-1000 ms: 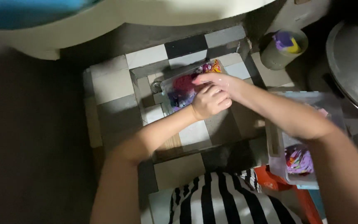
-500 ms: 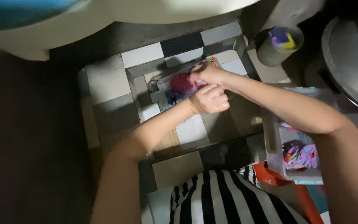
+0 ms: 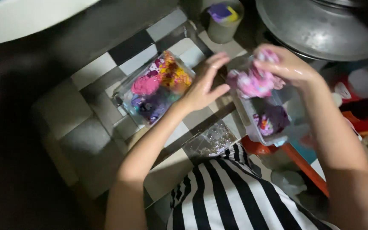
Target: Washing and rinsing small colorful fabric items in a plastic bin on the floor.
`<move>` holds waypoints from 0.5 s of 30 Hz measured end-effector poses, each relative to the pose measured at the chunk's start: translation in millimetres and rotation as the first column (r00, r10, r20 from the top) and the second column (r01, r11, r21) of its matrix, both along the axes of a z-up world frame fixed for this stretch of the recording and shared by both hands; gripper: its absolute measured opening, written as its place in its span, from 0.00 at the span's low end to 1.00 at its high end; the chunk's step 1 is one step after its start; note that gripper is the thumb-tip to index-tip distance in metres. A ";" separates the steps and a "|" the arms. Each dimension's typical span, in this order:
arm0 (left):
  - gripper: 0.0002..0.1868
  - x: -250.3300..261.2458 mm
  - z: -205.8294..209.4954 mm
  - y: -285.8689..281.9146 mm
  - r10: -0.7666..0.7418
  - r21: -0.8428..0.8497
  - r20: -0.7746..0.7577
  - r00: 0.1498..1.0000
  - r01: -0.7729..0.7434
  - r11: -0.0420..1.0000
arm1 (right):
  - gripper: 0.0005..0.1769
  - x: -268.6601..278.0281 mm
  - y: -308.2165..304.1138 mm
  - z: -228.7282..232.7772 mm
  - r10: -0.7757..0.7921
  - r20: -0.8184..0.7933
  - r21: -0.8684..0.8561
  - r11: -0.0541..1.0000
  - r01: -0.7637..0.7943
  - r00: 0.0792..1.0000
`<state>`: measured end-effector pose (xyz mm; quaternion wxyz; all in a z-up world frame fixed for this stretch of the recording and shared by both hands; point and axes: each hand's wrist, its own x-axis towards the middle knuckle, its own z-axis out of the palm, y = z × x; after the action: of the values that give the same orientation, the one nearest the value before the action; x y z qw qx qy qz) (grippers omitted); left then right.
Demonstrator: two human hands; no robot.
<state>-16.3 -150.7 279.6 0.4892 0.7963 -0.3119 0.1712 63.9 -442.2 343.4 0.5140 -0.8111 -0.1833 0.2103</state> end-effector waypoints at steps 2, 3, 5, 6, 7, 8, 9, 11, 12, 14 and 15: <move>0.43 0.0 -4.6 -26.4 -0.111 0.063 -0.103 0.988 0.118 0.991 | 0.30 -15.9 -43.0 -16.6 0.016 0.067 -0.178 0.984 -0.004 0.998; 0.43 0.6 -6.4 -38.1 -0.202 0.114 -0.207 0.957 0.229 0.967 | 0.31 -22.8 -62.7 -24.3 0.056 0.129 -0.352 0.936 -0.007 0.990; 0.44 -1.6 -12.3 -53.4 -0.248 0.232 -0.234 0.940 0.302 0.925 | 0.31 -43.1 -68.4 -41.3 -0.082 -0.030 -0.449 0.892 0.059 0.996; 0.45 -3.5 -15.3 -61.6 -0.284 0.342 -0.266 0.921 0.366 0.866 | 0.31 -53.9 -71.6 -49.7 -0.228 -0.175 -0.549 0.830 0.097 0.958; 0.45 -4.4 -20.4 -64.4 -0.291 0.343 -0.262 0.920 0.371 0.863 | 0.31 -60.1 -72.4 -60.2 -0.235 -0.170 -0.548 0.830 0.106 0.957; 0.43 -5.1 -25.5 -67.4 -0.281 0.446 -0.214 0.935 0.350 0.824 | 0.30 -66.0 -73.5 -70.7 -0.170 -0.159 -0.449 0.890 0.082 0.972; 0.41 -8.4 -31.6 -71.5 -0.279 0.541 -0.170 0.945 0.326 0.776 | 0.30 -75.3 -75.5 -82.2 -0.109 -0.145 -0.345 0.937 0.053 0.983; 0.38 -11.4 -43.3 -76.8 -0.278 0.544 -0.152 0.948 0.315 0.778 | 0.29 -73.8 -82.9 -112.6 -0.042 -0.057 -0.302 0.953 0.023 0.997; 0.35 -11.7 -48.7 -77.9 -0.267 0.548 -0.133 0.955 0.295 0.783 | 0.29 -71.3 -85.1 -127.6 0.033 0.037 -0.263 0.965 -0.022 0.999; 0.29 -13.4 -65.4 -80.4 -0.242 0.540 -0.108 0.964 0.261 0.800 | 0.30 -75.8 -80.4 -133.3 0.065 0.064 -0.336 0.941 -0.040 0.996; 0.24 -12.3 -73.2 -80.1 -0.212 0.531 -0.079 0.974 0.221 0.818 | 0.30 -75.1 -76.5 -135.7 0.104 0.093 -0.409 0.911 -0.057 0.990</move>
<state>-28.5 -230.8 206.4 0.2658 0.8619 -0.4316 0.0137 -11.1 -518.8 207.7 0.3143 -0.9024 -0.1975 0.2187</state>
